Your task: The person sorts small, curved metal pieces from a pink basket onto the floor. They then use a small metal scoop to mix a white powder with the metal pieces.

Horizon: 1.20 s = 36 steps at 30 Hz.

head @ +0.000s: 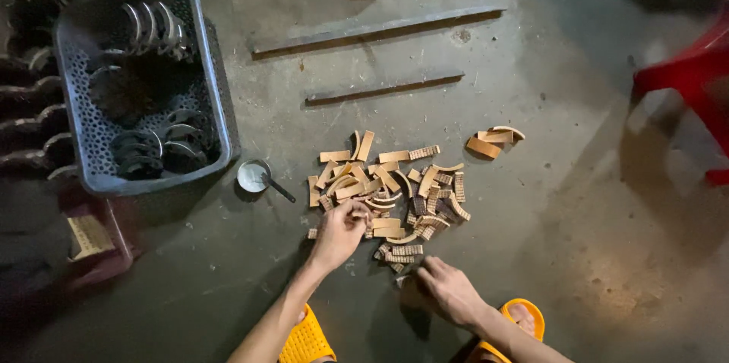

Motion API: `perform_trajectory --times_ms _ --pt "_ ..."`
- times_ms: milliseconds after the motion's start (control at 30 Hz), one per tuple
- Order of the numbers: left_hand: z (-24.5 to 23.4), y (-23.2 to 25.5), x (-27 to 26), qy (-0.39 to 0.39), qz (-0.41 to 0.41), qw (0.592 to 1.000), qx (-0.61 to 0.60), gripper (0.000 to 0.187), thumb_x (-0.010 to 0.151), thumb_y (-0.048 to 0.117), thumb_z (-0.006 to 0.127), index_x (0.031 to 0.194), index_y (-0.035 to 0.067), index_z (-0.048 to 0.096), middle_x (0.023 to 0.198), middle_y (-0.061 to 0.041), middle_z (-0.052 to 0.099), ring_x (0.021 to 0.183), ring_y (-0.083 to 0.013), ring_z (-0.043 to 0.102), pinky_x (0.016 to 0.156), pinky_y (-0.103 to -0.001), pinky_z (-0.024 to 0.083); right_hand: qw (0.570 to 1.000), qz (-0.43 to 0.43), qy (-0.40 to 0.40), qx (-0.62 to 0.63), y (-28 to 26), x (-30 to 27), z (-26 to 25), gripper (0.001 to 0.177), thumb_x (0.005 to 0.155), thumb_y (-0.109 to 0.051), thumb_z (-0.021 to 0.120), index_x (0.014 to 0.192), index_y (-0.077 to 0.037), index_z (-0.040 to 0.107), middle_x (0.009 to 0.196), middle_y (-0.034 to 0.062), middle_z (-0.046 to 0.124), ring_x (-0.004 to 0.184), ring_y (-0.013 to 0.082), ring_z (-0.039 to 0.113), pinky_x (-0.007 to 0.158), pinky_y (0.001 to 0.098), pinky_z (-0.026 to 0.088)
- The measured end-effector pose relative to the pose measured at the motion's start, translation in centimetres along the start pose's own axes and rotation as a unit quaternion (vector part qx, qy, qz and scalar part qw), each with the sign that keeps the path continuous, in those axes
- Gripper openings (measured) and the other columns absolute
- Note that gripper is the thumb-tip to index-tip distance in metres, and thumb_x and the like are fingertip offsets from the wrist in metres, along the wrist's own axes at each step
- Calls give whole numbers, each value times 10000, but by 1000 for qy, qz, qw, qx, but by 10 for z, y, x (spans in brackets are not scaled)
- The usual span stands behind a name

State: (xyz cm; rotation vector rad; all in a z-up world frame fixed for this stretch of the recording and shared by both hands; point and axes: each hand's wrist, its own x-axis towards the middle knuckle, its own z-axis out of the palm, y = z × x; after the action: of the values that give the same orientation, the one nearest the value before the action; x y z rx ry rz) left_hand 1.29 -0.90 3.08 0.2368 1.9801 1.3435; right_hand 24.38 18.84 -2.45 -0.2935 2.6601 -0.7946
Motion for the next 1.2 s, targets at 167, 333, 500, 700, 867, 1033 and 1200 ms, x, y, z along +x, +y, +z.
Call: perform_trajectory --times_ms 167,333,500,700,867,1033,1200 --pt "4 -28 -12 -64 -60 986 -144 228 971 -31 548 1176 28 629 992 -142 712 841 -238 750 751 -341 694 917 232 61 319 -24 25 -66 171 795 -125 801 951 -80 748 918 45 779 696 167 733 658 295 648" --pt "10 -29 -15 -70 -118 972 -193 422 981 -19 580 1401 -16 621 769 -110 628 736 -212 730 666 -261 673 624 417 118 651 -11 24 -61 211 879 37 737 1066 134 729 850 210 747 679 234 653 653 341 567" --pt "18 -21 -17 -90 -138 955 -247 472 930 -48 552 1402 -39 558 1171 -236 753 880 -308 787 710 -318 687 595 421 139 671 -18 35 -73 268 890 29 708 1138 131 704 900 245 741 708 266 665 658 358 578" --pt "43 -23 -12 -115 -112 947 -277 327 960 152 646 1264 29 652 1055 -188 753 823 -250 751 676 -332 672 730 385 212 524 -31 57 -98 258 857 -145 761 1075 -8 774 898 158 808 612 196 683 536 305 574" --pt "44 -16 -1 2 -119 962 -245 266 953 163 751 1150 -9 701 933 -201 710 692 -215 693 540 -299 592 876 350 294 152 36 39 -73 282 941 -272 748 1152 -96 686 1100 172 632 942 370 708 811 476 613" --pt "25 1 6 -33 -64 949 -307 404 873 -40 715 1257 -30 588 946 -224 743 542 -159 622 353 -243 497 875 429 206 91 69 7 -35 293 864 -321 765 1032 -93 687 892 152 619 865 389 701 750 493 587" --pt "17 15 0 5 -25 983 -179 360 840 90 822 1187 44 739 975 -127 730 820 -138 669 642 -277 592 870 399 272 100 55 8 -59 414 849 -306 824 1111 -48 634 970 160 602 891 381 697 750 469 591"
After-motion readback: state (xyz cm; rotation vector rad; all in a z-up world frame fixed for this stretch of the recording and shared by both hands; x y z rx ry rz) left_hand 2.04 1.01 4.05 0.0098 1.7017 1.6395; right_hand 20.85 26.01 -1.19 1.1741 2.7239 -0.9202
